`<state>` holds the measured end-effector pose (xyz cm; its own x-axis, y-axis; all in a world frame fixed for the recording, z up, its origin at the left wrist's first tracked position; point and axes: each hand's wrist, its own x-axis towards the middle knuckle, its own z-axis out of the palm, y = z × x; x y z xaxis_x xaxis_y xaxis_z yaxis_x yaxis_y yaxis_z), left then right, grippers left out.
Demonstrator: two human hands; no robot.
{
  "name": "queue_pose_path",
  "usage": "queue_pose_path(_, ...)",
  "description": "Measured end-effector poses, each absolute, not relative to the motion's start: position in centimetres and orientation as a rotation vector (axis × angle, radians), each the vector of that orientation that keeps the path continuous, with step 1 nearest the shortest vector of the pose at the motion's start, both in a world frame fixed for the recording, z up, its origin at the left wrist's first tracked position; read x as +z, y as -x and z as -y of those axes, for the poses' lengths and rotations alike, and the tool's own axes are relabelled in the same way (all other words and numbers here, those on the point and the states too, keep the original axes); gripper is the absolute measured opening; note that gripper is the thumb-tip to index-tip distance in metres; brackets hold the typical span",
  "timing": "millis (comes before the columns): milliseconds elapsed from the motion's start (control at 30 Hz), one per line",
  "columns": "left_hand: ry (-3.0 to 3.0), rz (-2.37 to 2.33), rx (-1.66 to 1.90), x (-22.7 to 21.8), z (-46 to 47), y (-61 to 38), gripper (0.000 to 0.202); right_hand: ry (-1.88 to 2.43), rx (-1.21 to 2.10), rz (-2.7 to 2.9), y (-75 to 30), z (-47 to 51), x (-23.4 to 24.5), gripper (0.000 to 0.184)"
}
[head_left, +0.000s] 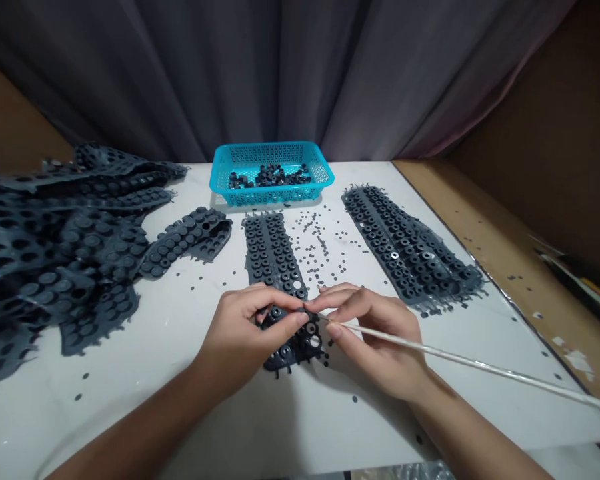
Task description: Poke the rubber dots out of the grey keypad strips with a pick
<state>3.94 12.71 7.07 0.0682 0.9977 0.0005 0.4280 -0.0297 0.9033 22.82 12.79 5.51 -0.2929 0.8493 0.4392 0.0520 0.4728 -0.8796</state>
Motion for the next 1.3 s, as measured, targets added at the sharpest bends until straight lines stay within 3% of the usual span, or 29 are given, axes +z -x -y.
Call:
queue_pose_path(500,-1.660,-1.439,0.842,7.1,-12.7,-3.7,0.009,0.796,1.049,1.678,-22.8,-12.6,5.3,0.010)
queue_pose_path(1300,-1.683,-1.310,0.874,6.6,-12.5,-3.5,0.007,0.843,0.850,1.695,-21.9,-12.6,4.6,0.014)
